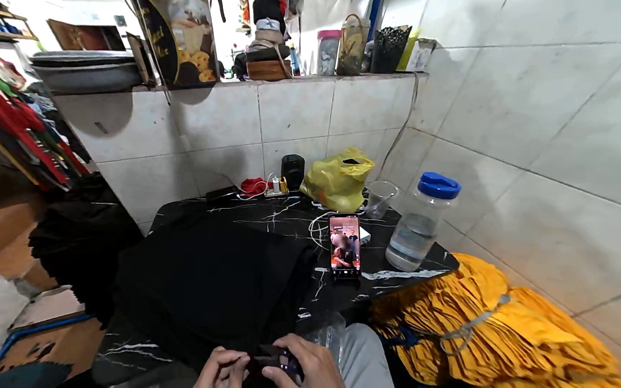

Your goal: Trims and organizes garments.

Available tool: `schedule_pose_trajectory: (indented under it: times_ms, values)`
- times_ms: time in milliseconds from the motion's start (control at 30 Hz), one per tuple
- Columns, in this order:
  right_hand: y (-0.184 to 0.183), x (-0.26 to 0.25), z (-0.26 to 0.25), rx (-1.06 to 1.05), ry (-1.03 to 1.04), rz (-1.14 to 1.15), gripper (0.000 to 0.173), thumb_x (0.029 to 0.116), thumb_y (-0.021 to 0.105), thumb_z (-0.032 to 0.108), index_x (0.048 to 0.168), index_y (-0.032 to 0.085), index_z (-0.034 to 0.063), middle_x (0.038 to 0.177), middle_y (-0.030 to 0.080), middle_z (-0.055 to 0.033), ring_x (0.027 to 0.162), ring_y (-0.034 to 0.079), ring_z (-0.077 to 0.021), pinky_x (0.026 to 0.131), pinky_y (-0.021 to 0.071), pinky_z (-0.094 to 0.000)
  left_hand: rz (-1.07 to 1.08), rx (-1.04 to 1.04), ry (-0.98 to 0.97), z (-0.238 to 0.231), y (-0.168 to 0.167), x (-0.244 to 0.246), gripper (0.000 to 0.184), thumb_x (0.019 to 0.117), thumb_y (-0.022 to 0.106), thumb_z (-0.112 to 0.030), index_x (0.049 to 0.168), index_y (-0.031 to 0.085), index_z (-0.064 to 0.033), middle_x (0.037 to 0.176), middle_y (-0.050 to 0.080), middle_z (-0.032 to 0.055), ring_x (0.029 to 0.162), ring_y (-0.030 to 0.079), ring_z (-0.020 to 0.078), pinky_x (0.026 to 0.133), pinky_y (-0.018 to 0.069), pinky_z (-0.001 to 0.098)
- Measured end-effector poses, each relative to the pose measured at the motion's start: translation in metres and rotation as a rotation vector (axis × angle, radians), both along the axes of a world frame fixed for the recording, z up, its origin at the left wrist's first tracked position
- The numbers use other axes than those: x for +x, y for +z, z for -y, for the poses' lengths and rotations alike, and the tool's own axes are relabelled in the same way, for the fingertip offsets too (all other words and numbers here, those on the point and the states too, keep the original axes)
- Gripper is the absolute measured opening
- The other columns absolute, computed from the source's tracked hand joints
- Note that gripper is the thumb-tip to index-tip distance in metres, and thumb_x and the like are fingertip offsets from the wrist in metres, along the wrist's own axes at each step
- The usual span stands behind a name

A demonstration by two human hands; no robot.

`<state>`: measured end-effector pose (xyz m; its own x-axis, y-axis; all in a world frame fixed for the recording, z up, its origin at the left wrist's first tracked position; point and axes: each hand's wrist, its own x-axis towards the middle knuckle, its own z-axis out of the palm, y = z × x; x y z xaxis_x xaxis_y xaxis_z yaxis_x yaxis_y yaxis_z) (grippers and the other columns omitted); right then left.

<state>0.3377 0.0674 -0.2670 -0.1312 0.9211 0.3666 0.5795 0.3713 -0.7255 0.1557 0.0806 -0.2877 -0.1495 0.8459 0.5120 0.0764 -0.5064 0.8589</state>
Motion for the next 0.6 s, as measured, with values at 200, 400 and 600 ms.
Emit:
schedule_pose_trajectory:
  times_ms: [200,400,600]
  values:
    - [-0.006,-0.009,-0.004,0.06,0.049,-0.011,0.037,0.0977,0.07,0.039,0.107,0.071,0.0038,0.085,0.073,-0.0083,0.071,0.069,-0.0181,0.065,0.0582,-0.038,-0.037,0.016,-0.028,0.003,0.004,-0.001,0.002,0.0919,0.072,-0.004,0.094,0.071,-0.0049,0.092,0.064,-0.0008,0.08,0.065,0.0052,0.071,0.0606,0.021]
    - [-0.009,-0.011,-0.005,0.071,0.087,0.012,0.038,0.0988,0.068,0.041,0.107,0.07,0.0036,0.076,0.068,-0.0073,0.062,0.063,-0.0174,0.058,0.0543,-0.0363,-0.043,0.044,-0.04,0.002,0.004,-0.006,0.004,0.0909,0.073,-0.003,0.094,0.072,-0.0046,0.092,0.065,0.0011,0.082,0.066,0.0074,0.072,0.0604,0.0219]
    - [-0.009,-0.014,-0.004,0.089,0.06,-0.004,0.034,0.0993,0.068,0.035,0.11,0.069,0.0027,0.076,0.067,-0.0075,0.061,0.063,-0.0168,0.057,0.0539,-0.0353,-0.055,0.044,-0.065,0.004,0.004,-0.002,0.006,0.0875,0.077,-0.002,0.093,0.074,-0.004,0.097,0.066,0.0039,0.088,0.067,0.0084,0.073,0.0617,0.0217]
